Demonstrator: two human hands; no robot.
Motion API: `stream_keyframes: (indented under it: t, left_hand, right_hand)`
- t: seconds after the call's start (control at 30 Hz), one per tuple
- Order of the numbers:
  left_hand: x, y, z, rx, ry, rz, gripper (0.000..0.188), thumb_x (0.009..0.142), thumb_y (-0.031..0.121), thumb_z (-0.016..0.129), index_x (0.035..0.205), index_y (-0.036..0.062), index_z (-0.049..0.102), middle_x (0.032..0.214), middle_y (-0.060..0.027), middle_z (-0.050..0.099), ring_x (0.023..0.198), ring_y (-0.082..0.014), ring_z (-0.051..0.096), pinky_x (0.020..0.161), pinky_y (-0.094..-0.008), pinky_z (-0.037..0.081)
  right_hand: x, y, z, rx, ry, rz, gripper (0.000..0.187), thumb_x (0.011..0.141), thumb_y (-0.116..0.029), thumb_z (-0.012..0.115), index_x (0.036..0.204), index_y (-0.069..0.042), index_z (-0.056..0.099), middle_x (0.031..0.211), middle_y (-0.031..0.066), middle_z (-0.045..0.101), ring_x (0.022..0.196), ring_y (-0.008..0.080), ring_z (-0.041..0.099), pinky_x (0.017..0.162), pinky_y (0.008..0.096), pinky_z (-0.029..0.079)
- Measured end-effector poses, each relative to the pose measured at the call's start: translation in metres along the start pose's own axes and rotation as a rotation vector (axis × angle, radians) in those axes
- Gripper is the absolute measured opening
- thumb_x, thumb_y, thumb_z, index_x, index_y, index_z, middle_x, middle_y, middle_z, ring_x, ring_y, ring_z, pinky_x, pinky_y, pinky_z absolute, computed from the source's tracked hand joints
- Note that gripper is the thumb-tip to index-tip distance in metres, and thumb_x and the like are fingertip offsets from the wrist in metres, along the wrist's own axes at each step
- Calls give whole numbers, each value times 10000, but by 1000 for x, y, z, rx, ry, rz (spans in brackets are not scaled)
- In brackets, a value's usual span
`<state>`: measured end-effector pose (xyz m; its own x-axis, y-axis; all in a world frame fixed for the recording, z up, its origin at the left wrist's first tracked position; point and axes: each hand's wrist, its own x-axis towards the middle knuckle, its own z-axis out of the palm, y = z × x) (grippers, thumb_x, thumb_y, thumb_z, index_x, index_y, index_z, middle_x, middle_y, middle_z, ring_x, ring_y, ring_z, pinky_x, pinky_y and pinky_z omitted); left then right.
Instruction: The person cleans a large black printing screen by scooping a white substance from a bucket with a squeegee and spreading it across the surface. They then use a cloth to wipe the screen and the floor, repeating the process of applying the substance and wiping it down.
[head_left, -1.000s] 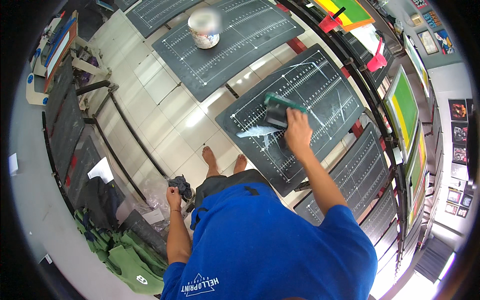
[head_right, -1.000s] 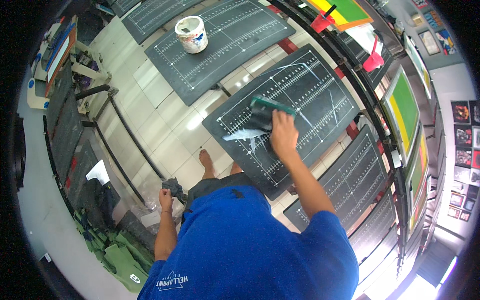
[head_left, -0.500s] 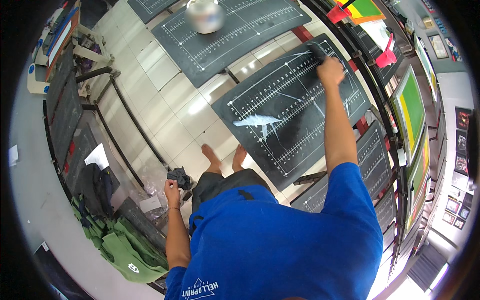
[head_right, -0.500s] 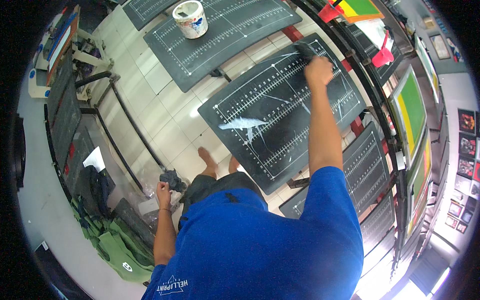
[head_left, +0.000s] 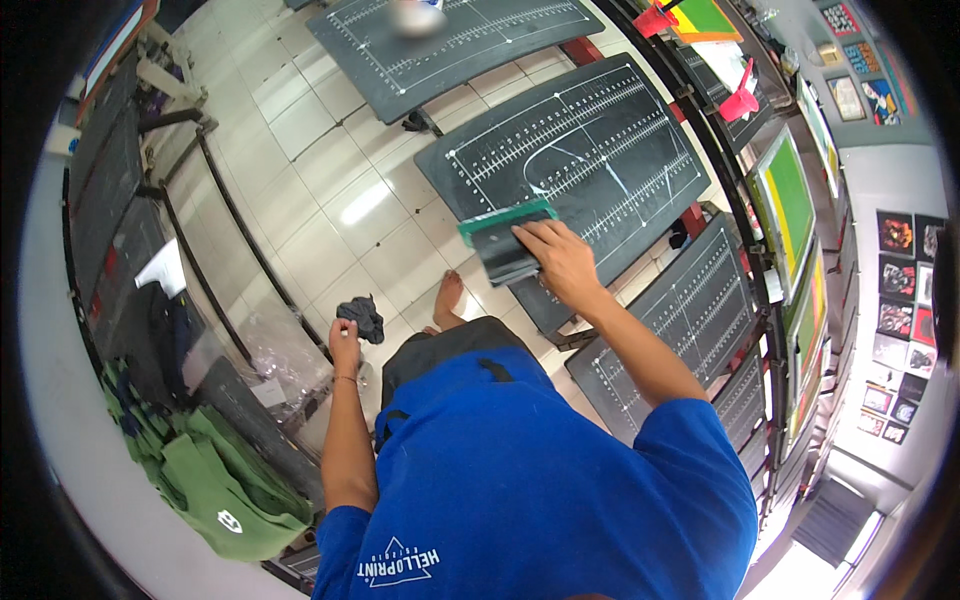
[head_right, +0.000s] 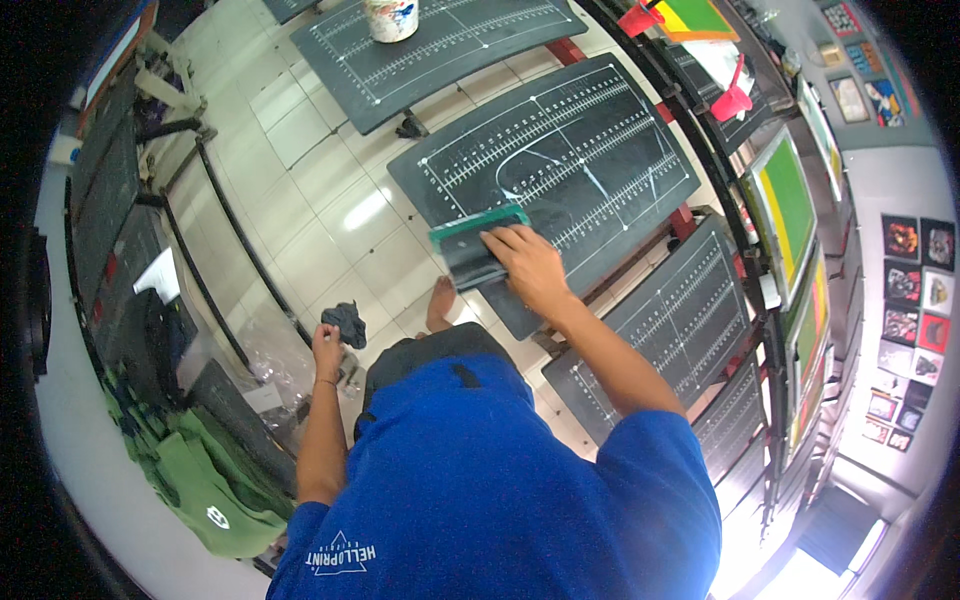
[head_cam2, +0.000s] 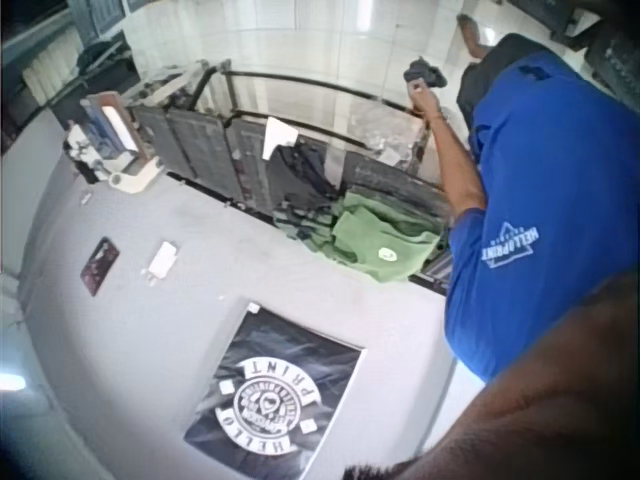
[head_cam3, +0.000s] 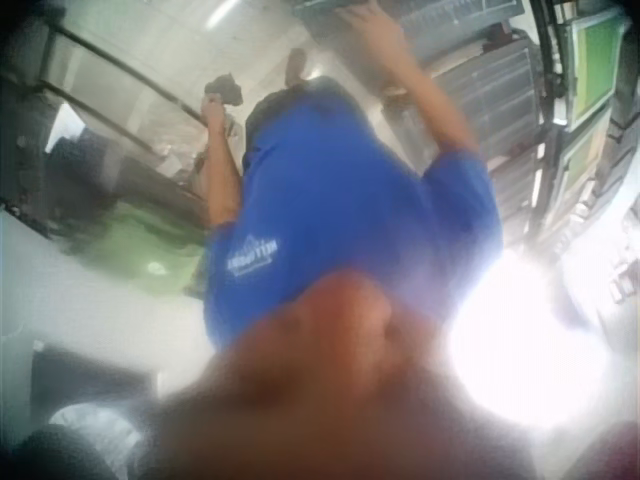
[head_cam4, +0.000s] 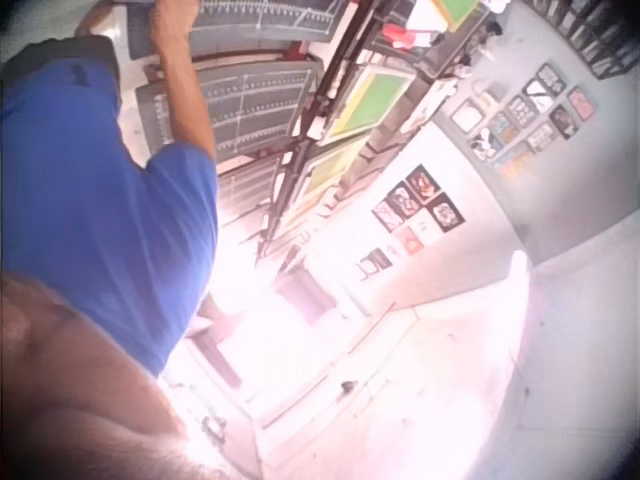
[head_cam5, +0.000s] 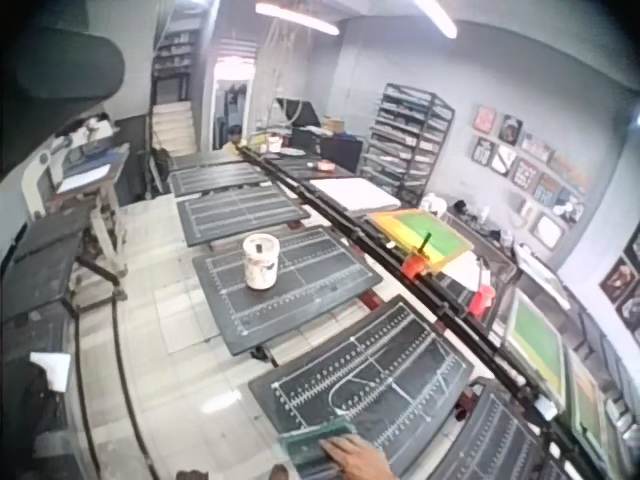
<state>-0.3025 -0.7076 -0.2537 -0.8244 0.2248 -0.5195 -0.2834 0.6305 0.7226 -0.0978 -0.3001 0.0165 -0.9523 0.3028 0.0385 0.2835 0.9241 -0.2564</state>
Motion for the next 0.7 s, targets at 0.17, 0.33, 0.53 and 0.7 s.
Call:
stream_keyframes:
  t: [0.17, 0.33, 0.53, 0.7]
  left_hand:
    - [-38, -10, 15, -204, 16, -14, 111, 961, 161, 633, 935, 79, 563, 918, -19, 587, 757, -134, 575, 584, -301, 498]
    - [-73, -26, 24, -246, 49, -72, 116, 952, 171, 647, 948, 85, 570, 937, -19, 589, 739, -130, 577, 551, -302, 513]
    - [-88, -29, 7, -192, 38, -40, 124, 950, 166, 644, 935, 73, 565, 920, -16, 588, 719, -132, 572, 566, -300, 509]
    - [-82, -19, -18, -101, -17, 123, 95, 959, 148, 629, 937, 95, 552, 803, -3, 541, 675, -125, 531, 560, -279, 483]
  right_hand:
    - [-107, 25, -25, -121, -82, 49, 745, 596, 41, 719, 1313, -122, 599, 1267, 24, 618, 1162, 258, 578, 966, 346, 517]
    - [-138, 30, -18, -182, -62, 148, 710, 635, 62, 699, 1307, -152, 607, 1273, 15, 617, 1143, 263, 581, 929, 361, 532]
    - [-7, 23, 21, -211, 169, 129, 603, 696, 16, 681, 1278, -127, 619, 1191, 42, 630, 1115, 280, 584, 926, 361, 528]
    - [69, -4, 35, -163, 270, 247, 420, 799, -48, 633, 1216, -100, 635, 1138, 67, 644, 1072, 290, 601, 868, 385, 560]
